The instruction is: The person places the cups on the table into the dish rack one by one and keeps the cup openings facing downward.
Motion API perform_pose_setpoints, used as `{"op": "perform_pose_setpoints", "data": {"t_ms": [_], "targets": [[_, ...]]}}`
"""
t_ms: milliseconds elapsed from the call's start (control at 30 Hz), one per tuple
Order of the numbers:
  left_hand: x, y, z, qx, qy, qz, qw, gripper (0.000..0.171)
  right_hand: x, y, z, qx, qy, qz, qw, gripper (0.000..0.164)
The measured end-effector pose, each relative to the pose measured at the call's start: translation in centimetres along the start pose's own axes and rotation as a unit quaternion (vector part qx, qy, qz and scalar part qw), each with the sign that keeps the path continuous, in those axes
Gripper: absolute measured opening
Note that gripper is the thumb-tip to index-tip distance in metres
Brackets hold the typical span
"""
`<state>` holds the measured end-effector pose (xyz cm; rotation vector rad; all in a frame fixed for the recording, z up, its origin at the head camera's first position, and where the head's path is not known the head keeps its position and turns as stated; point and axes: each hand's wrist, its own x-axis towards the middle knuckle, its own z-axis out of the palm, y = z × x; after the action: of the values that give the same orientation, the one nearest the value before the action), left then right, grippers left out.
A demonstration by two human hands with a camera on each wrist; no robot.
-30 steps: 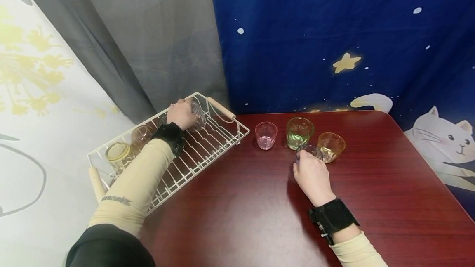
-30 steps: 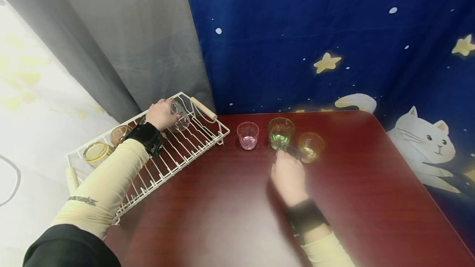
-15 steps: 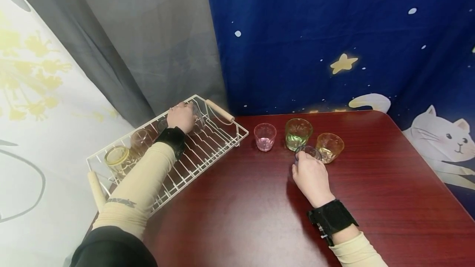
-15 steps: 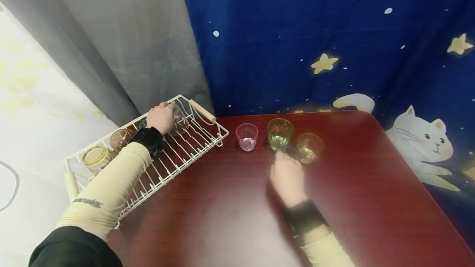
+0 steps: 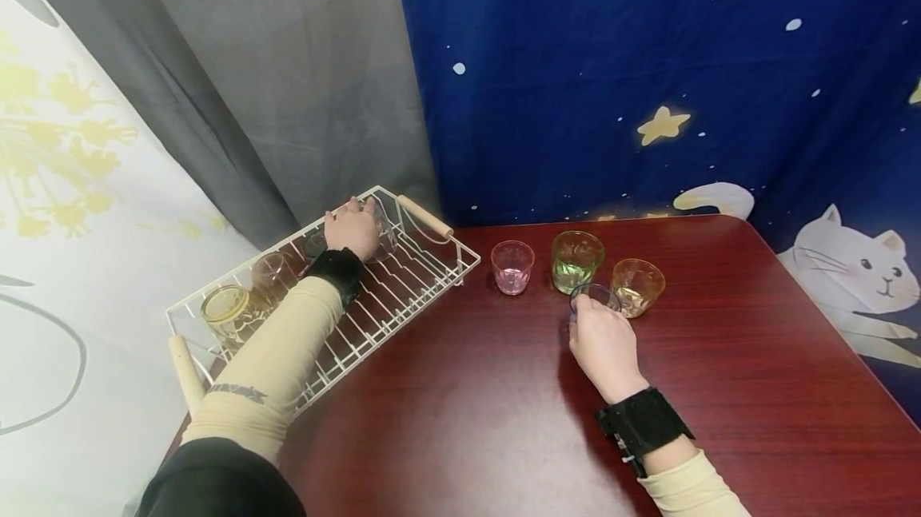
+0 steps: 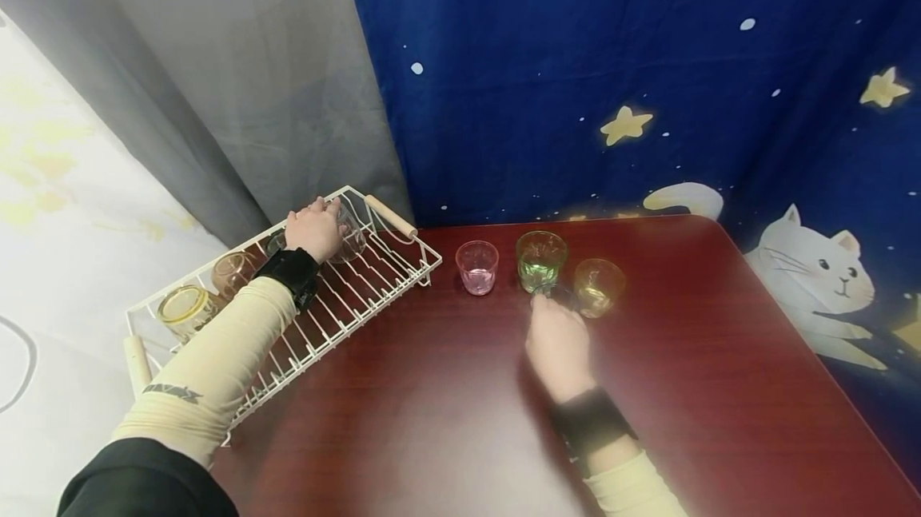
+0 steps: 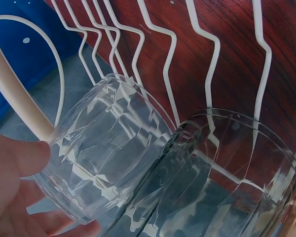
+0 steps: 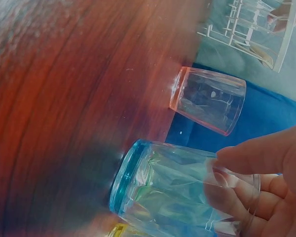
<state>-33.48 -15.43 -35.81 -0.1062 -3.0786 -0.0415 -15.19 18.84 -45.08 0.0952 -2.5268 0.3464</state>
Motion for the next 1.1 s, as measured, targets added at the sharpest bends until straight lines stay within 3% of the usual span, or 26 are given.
{"op": "perform_pose_setpoints", "data": {"t_ms": [200, 333, 600, 767, 967, 1100], "targets": [[-0.1, -0.1, 0.2, 0.006, -0.022, 0.001, 0.9997, 0.067, 0.0, -0.1, -0.4, 0.006, -0.006, 0.011, 1.0, 0.016], [-0.3, -0.2, -0.1, 0.002, -0.012, 0.008, 0.9999, 0.067, -0.1, 0.0, -0.3, 0.01, -0.006, 0.014, 1.0, 0.014], [-1.3, -0.9, -1.1, -0.059, -0.007, 0.022, 0.998, 0.072, 0.1, 0.0, -1.0, 0.021, -0.016, 0.028, 0.999, 0.017], [-2.5, -0.5, -1.9, -0.095, 0.016, 0.04, 0.9945, 0.063, 0.3, 0.1, -1.5, 0.03, -0.005, 0.03, 0.999, 0.019], [-4.1, 0.4, -2.5, -0.121, 0.066, 0.083, 0.9869, 0.052, 0.5, 0.1, -1.8, 0.035, 0.014, 0.027, 0.999, 0.018], [-5.5, 1.5, -3.0, -0.132, 0.075, 0.136, 0.979, 0.049, 0.5, -0.2, -2.3, 0.045, 0.021, 0.025, 0.998, 0.017]]}}
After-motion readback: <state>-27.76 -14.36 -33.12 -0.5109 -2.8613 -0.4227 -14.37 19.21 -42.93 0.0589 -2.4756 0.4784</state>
